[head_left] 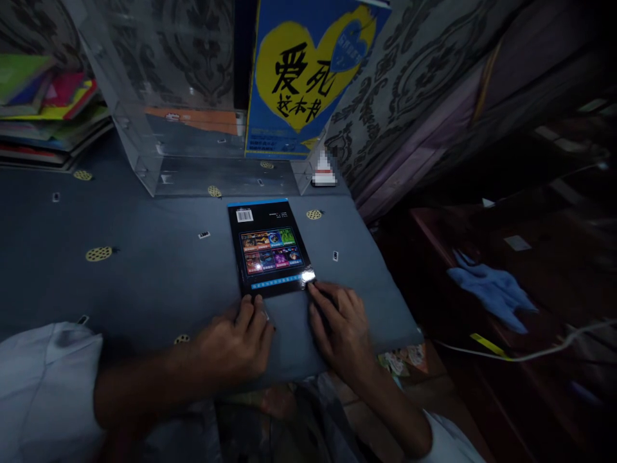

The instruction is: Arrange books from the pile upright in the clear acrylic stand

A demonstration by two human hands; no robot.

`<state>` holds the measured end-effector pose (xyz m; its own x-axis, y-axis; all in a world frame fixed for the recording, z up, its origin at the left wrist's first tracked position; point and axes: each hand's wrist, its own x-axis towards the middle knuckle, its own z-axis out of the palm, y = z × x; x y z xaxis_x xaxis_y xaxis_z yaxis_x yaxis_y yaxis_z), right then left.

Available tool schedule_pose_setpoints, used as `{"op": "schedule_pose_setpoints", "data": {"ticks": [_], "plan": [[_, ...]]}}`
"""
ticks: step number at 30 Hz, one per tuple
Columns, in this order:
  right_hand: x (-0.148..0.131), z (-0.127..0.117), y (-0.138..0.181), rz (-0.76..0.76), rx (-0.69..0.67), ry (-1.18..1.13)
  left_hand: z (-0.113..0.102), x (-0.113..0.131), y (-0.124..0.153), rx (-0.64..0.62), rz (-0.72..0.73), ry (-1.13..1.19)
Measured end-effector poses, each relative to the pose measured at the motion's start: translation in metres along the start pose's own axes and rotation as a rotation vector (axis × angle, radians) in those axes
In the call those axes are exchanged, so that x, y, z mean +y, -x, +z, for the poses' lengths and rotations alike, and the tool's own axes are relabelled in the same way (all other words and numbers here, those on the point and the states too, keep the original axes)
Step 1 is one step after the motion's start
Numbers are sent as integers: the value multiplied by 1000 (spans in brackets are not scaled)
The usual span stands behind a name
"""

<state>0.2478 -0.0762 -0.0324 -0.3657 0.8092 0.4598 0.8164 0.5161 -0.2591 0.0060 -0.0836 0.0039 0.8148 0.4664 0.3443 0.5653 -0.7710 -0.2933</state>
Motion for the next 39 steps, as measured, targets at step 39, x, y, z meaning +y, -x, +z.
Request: {"op": "schedule_pose_setpoints", "data": {"ticks": [39], "plan": [[-14,35,-117,-440,-513,-346,5,5,3,-37,-17,5]]}}
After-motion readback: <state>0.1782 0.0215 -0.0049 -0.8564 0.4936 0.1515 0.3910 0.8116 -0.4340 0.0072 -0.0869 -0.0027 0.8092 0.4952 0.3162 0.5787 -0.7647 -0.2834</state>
